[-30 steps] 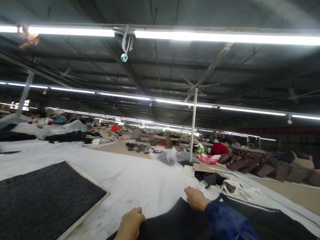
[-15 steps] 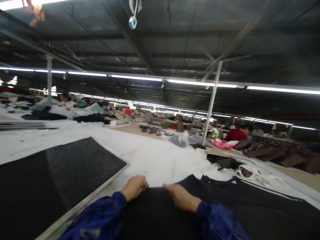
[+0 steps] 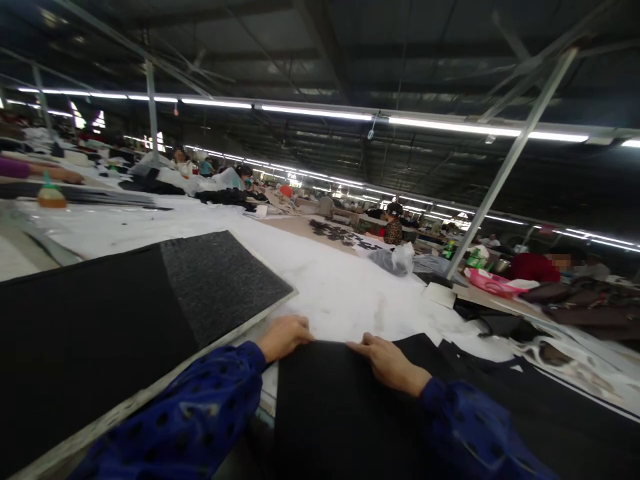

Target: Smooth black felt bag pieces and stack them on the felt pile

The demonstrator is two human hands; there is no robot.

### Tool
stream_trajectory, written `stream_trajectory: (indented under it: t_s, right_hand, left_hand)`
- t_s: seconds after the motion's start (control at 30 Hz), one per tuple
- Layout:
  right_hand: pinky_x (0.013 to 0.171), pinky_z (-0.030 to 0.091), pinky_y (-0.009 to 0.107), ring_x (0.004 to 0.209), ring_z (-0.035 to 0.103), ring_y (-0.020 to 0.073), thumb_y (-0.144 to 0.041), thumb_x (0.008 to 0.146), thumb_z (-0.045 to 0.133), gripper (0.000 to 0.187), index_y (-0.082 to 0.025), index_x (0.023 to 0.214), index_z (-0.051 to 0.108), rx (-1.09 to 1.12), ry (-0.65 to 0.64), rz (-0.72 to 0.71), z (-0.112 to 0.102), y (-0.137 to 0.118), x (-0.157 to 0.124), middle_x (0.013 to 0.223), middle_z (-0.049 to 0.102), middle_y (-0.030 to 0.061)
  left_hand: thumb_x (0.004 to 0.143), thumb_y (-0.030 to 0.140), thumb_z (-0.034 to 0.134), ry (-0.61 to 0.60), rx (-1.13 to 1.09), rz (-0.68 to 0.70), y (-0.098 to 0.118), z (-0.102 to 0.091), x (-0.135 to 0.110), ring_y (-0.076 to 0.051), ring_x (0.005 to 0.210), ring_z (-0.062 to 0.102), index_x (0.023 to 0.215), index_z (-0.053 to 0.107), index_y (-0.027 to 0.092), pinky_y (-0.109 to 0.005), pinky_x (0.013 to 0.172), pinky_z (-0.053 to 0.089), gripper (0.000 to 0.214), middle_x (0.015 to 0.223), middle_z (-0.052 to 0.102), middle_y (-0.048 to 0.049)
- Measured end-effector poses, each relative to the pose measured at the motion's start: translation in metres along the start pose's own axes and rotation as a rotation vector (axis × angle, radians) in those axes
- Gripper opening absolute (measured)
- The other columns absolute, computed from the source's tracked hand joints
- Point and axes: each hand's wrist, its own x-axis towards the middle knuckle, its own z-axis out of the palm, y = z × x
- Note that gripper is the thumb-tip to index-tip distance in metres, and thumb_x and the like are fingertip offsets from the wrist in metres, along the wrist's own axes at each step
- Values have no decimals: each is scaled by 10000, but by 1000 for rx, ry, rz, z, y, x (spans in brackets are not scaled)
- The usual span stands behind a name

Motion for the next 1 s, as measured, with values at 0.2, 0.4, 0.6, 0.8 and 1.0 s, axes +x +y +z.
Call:
stream_trajectory:
  t_s: [0.2,0.4,0.6,0.8,1.0]
  right_hand:
    - [721,418,352,870,566,243,-58,794,373,673,-372,1388,346,-175,-151,9,-22,-22,13,1045,516,119]
    - [821,419,305,968,502,216,0,735,405,655,-223,1350,438,-81,-98,-155,-28,-40,25,1089,497,128]
    - [816,424,305,922,514,206,-8,774,373,671,-260,1396,369,-67,-92,-185,-20,-38,31,1040,497,119]
    - [747,440,349,911,553,254,-38,797,361,693,-342,1417,300,-163,-136,-118,-28,-50,35,1056,509,131]
    - [740,441,367,902,584,265,-44,815,350,701,-381,1423,256,-202,-168,-90,-38,-65,35,1052,530,133]
  left_hand:
    - [826,205,562,-9,-65,-33,-7,1,1,-144,875,584,918,715,280,-220,734,392,194,907,650,10]
    - [800,201,603,-41,-100,-92,-3,-7,3,-154,859,590,950,718,253,-223,733,401,196,917,664,-10]
    - [731,147,645,-75,-193,-138,-8,-35,-20,-146,790,606,886,729,187,-204,740,424,181,830,696,-15]
    - [759,106,602,67,-174,-197,-13,-40,-42,-141,848,604,878,720,192,-195,775,418,189,871,672,-17]
    - [801,117,537,140,-80,-201,-17,-24,-46,-157,856,591,870,710,210,-227,751,420,209,911,631,-27]
